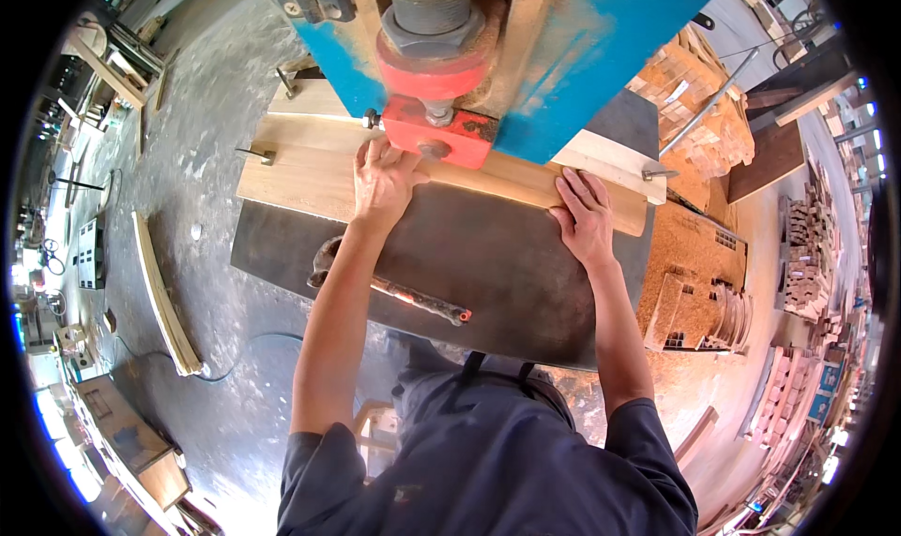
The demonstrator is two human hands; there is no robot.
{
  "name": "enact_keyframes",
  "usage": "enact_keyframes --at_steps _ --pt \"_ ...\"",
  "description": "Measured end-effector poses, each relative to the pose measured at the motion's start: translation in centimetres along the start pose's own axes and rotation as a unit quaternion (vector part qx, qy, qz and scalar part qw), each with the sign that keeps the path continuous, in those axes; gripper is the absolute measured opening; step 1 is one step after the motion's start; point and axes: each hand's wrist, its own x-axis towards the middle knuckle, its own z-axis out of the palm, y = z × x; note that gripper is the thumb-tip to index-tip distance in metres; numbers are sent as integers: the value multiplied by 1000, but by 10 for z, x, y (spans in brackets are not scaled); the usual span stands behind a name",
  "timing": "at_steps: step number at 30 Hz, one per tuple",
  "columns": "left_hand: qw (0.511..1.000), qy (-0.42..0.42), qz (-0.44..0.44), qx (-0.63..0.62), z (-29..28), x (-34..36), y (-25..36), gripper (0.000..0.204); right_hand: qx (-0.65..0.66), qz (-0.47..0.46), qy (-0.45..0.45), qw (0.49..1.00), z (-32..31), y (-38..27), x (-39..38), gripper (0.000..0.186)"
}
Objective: The person uses a drill press to shape the edges of wooden planks, repeatedly feeding them under the spinning bit to create rounded profiles. They handle the wood by hand, flip pieces to work different sides, and occasionally use a hammer to adjust the wood's position on the machine table.
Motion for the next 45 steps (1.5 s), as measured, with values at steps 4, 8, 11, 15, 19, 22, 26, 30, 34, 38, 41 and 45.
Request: enact_keyframes --at_steps 4,8,11,15,19,22,26,30,34,38,41,45 --pt "1000 5 -1 0 -1 1 -1 51 -6 -4 -5 1000 0 0 1 50" --pt "1000 11 -19 -12 -1 2 0 45 -11 -4 3 1000 -1 0 0 50" --pt "1000 3 -10 -8 2 -1 -3 40 -12 -12 1 1000 -7 0 3 51" --pt "1000 -9 -29 -2 7 -8 -6 41 -6 -16 2 1000 -9 0 5 52" --pt "999 26 -39 3 -6 -7 19 37 -6 -15 -4 1000 -12 3 7 52" --pt "992 65 -95 -43 -10 -38 94 29 -4 -19 -6 1000 -14 3 8 52" --pt "985 32 -148 -89 22 -40 200 58 10 -33 -9 999 -15 2 14 53" --pt "963 5 -267 -33 57 -20 235 80 9 -74 -14 997 -19 14 16 51" --pt "941 24 -336 -28 73 -10 246 86 20 -128 -95 987 -24 29 20 57" --pt "917 45 -396 -11 84 6 253 84 28 -199 -199 959 -35 51 29 64" --pt "909 57 -411 21 91 9 255 84 59 -227 -219 947 -40 56 32 60" --pt "909 67 -409 35 98 6 253 83 100 -237 -200 945 -36 63 29 52"
